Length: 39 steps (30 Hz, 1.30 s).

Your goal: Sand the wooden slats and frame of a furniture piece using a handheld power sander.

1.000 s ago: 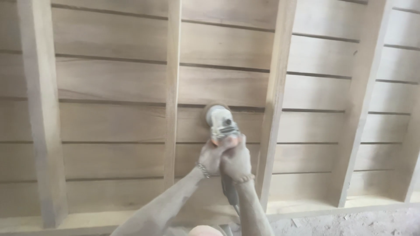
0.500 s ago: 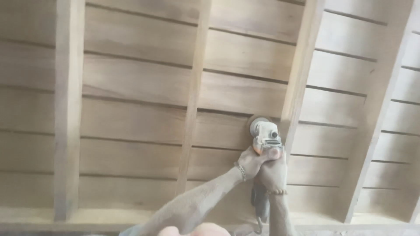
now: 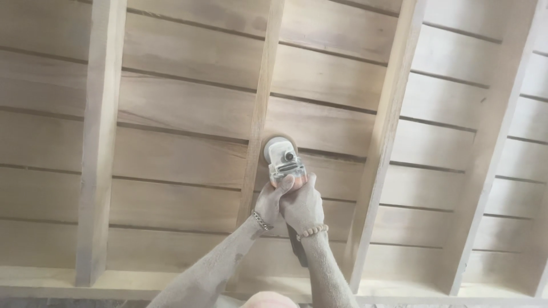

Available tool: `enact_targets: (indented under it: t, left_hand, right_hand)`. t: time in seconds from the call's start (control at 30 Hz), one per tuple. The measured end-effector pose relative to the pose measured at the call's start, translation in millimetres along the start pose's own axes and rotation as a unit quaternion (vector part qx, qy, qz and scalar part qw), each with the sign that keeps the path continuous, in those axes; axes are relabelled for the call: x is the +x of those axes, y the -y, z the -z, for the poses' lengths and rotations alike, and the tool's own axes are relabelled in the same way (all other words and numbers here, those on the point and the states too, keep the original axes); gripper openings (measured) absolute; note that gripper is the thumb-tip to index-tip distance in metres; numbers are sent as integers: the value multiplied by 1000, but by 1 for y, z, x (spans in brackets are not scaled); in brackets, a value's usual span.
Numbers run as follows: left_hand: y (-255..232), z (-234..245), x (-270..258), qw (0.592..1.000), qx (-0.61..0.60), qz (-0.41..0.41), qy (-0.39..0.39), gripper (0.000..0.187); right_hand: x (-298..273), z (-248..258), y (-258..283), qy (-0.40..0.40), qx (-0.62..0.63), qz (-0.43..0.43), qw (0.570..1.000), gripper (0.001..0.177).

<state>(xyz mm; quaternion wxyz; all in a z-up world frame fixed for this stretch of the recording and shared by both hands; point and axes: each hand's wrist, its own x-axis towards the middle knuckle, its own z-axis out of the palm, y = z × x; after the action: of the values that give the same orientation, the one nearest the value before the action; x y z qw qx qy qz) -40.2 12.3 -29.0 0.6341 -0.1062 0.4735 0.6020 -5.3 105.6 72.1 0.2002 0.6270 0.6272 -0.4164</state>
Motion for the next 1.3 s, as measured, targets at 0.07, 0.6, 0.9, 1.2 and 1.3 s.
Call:
enact_targets:
  t: [0.07, 0.6, 0.9, 1.2, 1.3]
  left_hand:
    - [15, 7, -12, 1000, -20, 7, -6, 73]
    - [3, 7, 20, 998, 48, -6, -39, 80]
    - [28, -85, 37, 995, 69, 64, 16, 59]
    - [46, -1, 40, 991, -129, -12, 17, 66]
    - [16, -42, 33, 999, 3, -32, -17, 73]
  right_hand:
    - [-6, -8, -13, 5, -1, 5, 1000, 56]
    - [13, 5, 5, 4, 0, 14, 1000, 55]
    - [32, 52, -55, -86, 47, -41, 994, 40]
    - [41, 5, -34, -88, 30, 131, 987, 50]
    - [43, 30, -28, -1, -36, 37, 999, 44]
